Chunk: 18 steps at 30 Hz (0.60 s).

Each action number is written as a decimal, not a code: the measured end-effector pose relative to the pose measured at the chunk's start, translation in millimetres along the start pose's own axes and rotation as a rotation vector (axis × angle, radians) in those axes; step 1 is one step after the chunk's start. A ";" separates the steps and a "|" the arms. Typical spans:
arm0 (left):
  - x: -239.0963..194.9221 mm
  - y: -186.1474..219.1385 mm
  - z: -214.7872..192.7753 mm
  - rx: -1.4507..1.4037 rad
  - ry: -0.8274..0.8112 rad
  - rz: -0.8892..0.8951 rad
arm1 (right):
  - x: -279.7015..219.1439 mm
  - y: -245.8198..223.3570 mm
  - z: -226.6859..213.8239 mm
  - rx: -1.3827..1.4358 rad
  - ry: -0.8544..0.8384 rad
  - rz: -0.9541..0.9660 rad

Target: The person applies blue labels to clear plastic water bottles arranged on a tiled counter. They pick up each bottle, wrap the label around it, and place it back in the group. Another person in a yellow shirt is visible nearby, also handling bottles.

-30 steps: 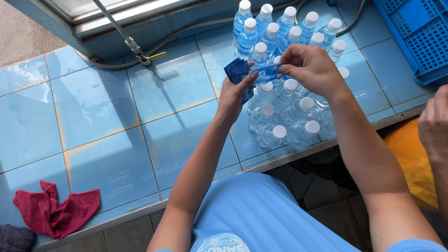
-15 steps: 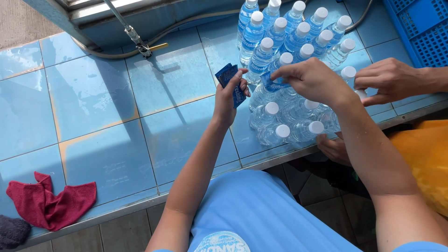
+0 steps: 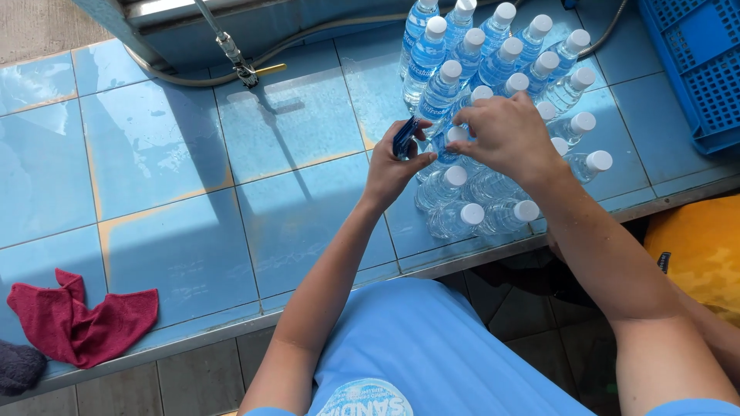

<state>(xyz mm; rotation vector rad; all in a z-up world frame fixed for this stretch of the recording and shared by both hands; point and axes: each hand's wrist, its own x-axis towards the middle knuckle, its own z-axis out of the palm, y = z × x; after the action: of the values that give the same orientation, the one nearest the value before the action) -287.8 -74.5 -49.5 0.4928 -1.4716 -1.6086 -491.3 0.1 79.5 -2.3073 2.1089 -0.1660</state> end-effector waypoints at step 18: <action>45.1 41.7 6.6 0.559 -0.092 0.368 | -0.7 -17.9 -77.5 0.189 0.246 -0.105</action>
<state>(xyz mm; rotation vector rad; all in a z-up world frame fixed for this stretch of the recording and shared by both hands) -303.3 -103.2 3.0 0.4228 -1.9576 -0.9354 -480.2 7.3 157.9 -2.3884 1.9672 -0.6527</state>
